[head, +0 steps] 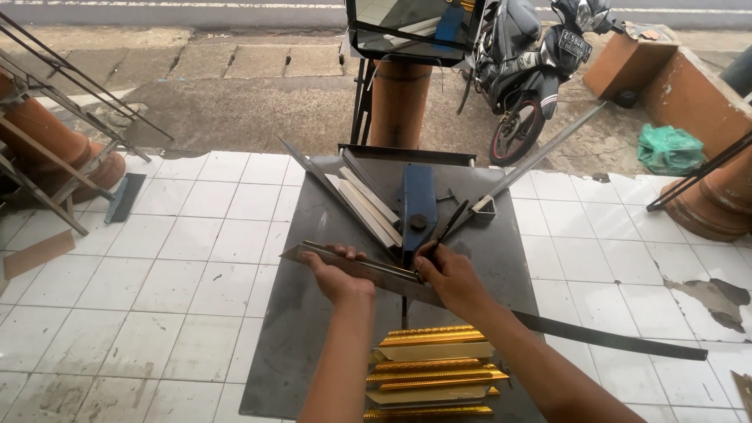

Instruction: The person uses a miter saw to cut gold decorative mouldings into shorter pieces. They align each piece, operate the saw, and stack the cut sections on the table. The person also measures a piece with a metal ruler and picks up dropped pieces from the floor.

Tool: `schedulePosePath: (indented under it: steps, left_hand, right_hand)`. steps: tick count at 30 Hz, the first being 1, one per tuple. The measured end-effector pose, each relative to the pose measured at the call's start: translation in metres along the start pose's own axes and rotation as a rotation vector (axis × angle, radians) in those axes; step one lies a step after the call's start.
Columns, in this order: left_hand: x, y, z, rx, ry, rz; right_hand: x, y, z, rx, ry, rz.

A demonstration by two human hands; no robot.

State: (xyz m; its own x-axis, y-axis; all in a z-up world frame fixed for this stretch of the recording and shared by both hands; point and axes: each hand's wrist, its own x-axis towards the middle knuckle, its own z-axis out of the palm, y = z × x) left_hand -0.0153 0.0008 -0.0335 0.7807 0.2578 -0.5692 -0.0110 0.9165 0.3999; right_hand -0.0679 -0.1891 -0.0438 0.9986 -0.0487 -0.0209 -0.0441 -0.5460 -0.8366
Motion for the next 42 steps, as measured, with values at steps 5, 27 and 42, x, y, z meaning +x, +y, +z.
schedulePosePath:
  steps: [5,27,42]
  left_hand:
    - [-0.009,0.002,0.003,0.006,0.002,0.002]
    - [-0.01,0.0,0.007,0.026,-0.03,0.009]
    - [-0.015,0.005,0.016,0.023,-0.039,0.022]
  right_hand:
    - [-0.003,-0.005,-0.002,0.001,-0.012,-0.024]
    - [0.0,-0.005,-0.005,0.009,0.006,-0.067]
    - [0.006,-0.007,-0.002,0.0,0.011,-0.036]
